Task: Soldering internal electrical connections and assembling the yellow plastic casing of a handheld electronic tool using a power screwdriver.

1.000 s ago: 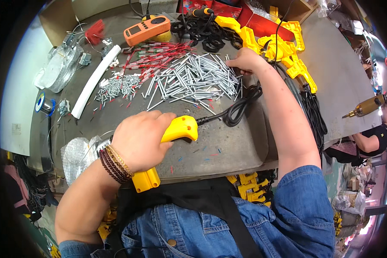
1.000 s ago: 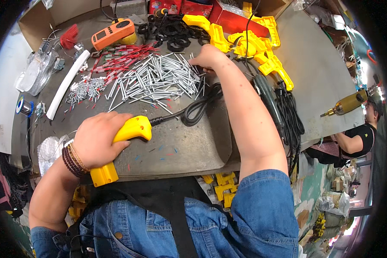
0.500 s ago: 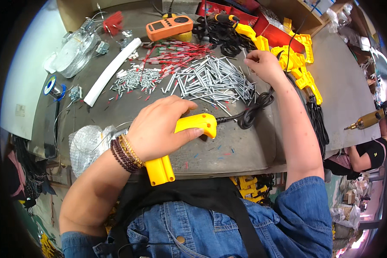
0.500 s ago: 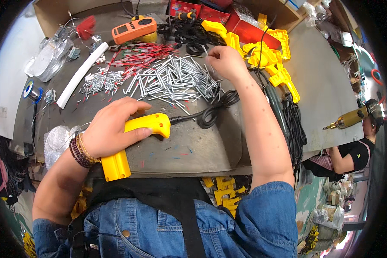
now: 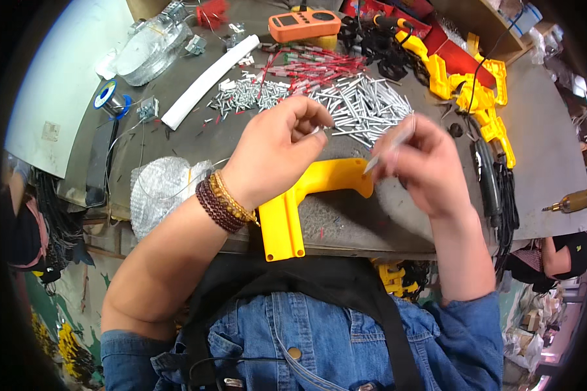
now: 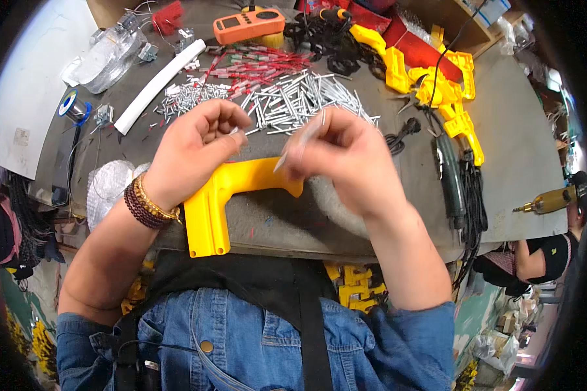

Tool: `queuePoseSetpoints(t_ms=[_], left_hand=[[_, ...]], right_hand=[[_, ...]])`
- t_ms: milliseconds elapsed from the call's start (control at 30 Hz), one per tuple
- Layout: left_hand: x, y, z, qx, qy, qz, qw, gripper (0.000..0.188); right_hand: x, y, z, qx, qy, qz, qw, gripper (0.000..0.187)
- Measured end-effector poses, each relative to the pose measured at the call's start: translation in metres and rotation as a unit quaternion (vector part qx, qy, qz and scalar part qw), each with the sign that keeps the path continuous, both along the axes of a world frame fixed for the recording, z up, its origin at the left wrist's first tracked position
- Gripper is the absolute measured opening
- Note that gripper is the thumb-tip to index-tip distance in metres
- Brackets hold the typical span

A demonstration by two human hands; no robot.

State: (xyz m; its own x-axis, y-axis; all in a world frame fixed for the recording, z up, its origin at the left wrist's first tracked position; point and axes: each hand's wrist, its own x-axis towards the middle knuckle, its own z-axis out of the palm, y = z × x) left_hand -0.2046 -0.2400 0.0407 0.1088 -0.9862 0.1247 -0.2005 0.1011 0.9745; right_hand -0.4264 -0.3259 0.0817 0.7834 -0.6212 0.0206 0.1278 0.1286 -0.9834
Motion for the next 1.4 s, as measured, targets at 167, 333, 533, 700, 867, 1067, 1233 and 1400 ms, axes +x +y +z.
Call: queuePoseSetpoints(t_ms=[167,333,533,700,867,1067,1233,1400], left_hand=[[-0.003,0.001,0.01,-0.02,-0.061,-0.003,0.998,0.026],[-0.003,0.004,0.01,0.0,-0.145,-0.008,0.989,0.035],[-0.005,0.001,0.007,0.001,-0.188,-0.021,0.982,0.029],[-0.006,0.001,0.003,-0.034,-0.267,-0.009,0.963,0.023],[-0.017,0.001,0.011,-0.005,-0.293,0.029,0.956,0.019],[-0.016,0.002,0.005,-0.072,-0.317,0.008,0.946,0.02],[-0.015,0.008,0.007,-0.026,-0.342,0.012,0.939,0.019],[-0.02,0.005,0.001,-0.053,-0.392,0.012,0.918,0.016]], right_hand=[[-0.028,0.055,-0.02,-0.41,0.296,0.081,0.859,0.008],[-0.018,0.057,-0.006,-0.607,0.296,0.017,0.737,0.011],[0.021,0.047,-0.032,-0.614,0.182,-0.099,0.761,0.011],[0.018,0.051,-0.033,-0.643,0.177,-0.062,0.743,0.015],[0.031,0.046,-0.042,-0.688,0.115,-0.069,0.713,0.016],[0.029,0.063,-0.042,-0.675,0.076,-0.084,0.729,0.025],[0.022,0.078,-0.011,-0.503,0.094,-0.051,0.858,0.014],[-0.003,0.09,0.065,-0.113,-0.292,0.19,0.931,0.036]])
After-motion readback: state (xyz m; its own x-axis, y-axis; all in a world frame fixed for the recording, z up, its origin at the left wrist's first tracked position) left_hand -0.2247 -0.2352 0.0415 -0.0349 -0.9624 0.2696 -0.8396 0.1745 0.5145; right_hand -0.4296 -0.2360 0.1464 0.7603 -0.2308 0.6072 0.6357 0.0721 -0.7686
